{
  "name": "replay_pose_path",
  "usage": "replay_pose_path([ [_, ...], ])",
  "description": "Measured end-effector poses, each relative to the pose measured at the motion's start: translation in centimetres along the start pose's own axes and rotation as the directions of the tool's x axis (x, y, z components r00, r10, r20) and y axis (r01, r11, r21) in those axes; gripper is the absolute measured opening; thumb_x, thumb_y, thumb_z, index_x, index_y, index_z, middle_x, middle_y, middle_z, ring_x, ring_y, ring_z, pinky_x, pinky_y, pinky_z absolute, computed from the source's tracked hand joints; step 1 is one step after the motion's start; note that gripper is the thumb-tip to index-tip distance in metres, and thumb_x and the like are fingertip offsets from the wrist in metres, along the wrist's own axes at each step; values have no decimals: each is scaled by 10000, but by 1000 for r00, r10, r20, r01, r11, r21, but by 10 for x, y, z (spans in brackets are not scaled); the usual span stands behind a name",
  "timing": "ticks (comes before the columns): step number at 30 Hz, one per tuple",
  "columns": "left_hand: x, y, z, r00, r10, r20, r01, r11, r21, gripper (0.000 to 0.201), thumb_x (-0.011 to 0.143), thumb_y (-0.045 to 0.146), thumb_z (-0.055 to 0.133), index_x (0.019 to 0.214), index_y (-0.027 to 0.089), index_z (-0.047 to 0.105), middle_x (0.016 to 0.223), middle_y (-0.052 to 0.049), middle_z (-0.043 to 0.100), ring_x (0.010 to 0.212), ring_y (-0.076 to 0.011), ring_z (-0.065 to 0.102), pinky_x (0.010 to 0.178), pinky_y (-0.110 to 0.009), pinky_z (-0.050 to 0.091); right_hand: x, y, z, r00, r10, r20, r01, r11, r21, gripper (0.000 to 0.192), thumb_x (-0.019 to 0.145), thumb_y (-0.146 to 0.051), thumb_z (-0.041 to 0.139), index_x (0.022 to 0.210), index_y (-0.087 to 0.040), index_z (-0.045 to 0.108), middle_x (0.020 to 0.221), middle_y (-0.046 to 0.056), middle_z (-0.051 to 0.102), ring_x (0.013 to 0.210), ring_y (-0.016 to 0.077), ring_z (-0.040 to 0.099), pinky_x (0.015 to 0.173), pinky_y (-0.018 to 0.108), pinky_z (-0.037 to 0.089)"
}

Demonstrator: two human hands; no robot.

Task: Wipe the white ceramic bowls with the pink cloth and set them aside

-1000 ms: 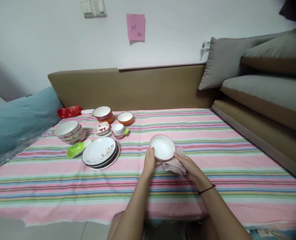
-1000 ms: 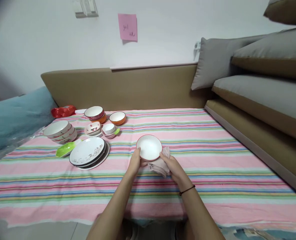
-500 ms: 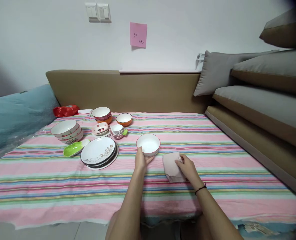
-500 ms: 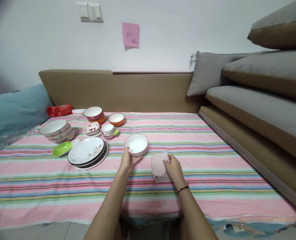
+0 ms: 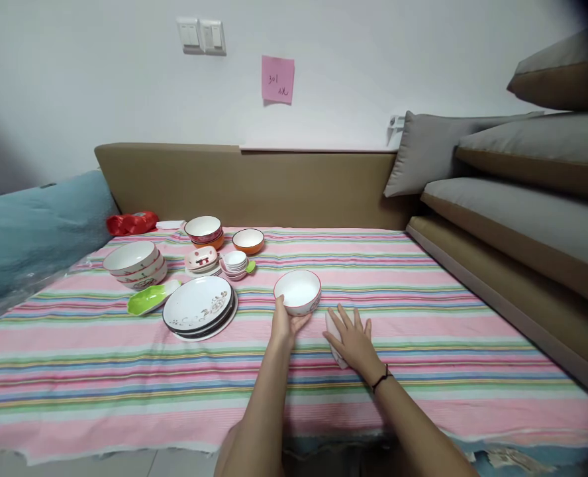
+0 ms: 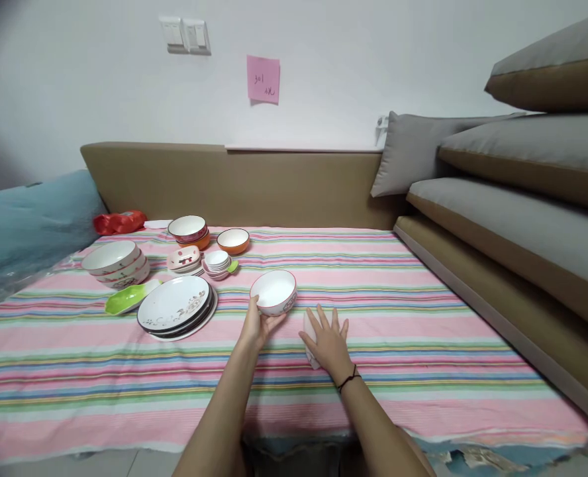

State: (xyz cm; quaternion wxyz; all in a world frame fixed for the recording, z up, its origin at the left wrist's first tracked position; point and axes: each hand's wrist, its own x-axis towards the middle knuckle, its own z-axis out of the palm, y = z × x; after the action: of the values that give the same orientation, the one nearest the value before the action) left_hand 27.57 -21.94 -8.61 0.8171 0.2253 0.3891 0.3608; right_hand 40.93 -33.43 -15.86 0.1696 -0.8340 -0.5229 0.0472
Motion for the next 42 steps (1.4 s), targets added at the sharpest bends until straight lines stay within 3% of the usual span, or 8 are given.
replay_pose_path([
  [7,-3,-15,13,997,78,-10,-75,986,150,399,842,363,521,1165,134,481,1089,-138,624,738,-192,686,623,-311,592,3,-16,-62,964,-120,-237,194,926,323,820,871,-549,465,1502,-262,27,1588,85,-13,1456,231,56,1151,438,220],
  [12,-7,-19,21,984,132,117,-170,890,422,358,735,465,643,900,158,564,767,-35,611,575,-157,623,468,-260,533,33,-29,-114,942,-319,108,306,944,121,1188,614,-605,723,1502,-289,0,1585,110,-30,1442,346,-49,1125,587,119],
  [16,-2,-20,21,969,98,229,-218,777,591,390,702,534,655,759,151,604,562,17,532,448,-122,547,365,-195,432,55,-25,-132,811,-444,380,432,893,122,1324,426,-513,837,1501,-286,98,1569,153,101,1422,421,67,1092,601,189],
  [20,4,-26,24,981,-27,194,-115,721,684,467,673,605,654,793,155,637,523,6,556,422,-172,577,375,-262,472,58,-14,-133,749,-519,412,484,853,193,1286,410,-449,839,1493,-211,186,1470,185,308,1348,369,321,1027,451,386],
  [24,4,-23,34,979,-107,173,-9,826,563,468,746,561,614,986,160,641,847,-88,714,547,-220,672,558,-365,569,78,9,-142,767,-540,345,489,841,229,1223,454,-489,817,1482,-175,233,1397,158,421,1244,312,460,993,385,426],
  [27,4,-14,38,986,-54,160,-26,887,462,415,774,472,619,1062,173,614,1126,-128,675,680,-222,711,693,-363,575,123,38,-164,826,-443,348,381,894,234,1034,541,-574,757,1429,-211,372,1344,91,526,1168,284,537,958,349,447],
  [33,22,-19,20,992,12,128,-85,805,587,449,686,525,667,949,163,624,1040,-118,694,632,-195,695,600,-286,524,229,111,-193,945,56,322,-61,998,4,904,559,-530,768,1367,-255,471,1238,88,619,993,288,632,807,367,498],
  [42,39,-26,2,995,58,79,-94,782,616,407,665,520,660,900,188,645,974,-85,703,592,-171,670,548,-254,459,262,197,-130,959,280,48,-277,959,-57,831,538,-477,809,1258,-130,581,1159,235,630,970,366,635,807,456,465],
])
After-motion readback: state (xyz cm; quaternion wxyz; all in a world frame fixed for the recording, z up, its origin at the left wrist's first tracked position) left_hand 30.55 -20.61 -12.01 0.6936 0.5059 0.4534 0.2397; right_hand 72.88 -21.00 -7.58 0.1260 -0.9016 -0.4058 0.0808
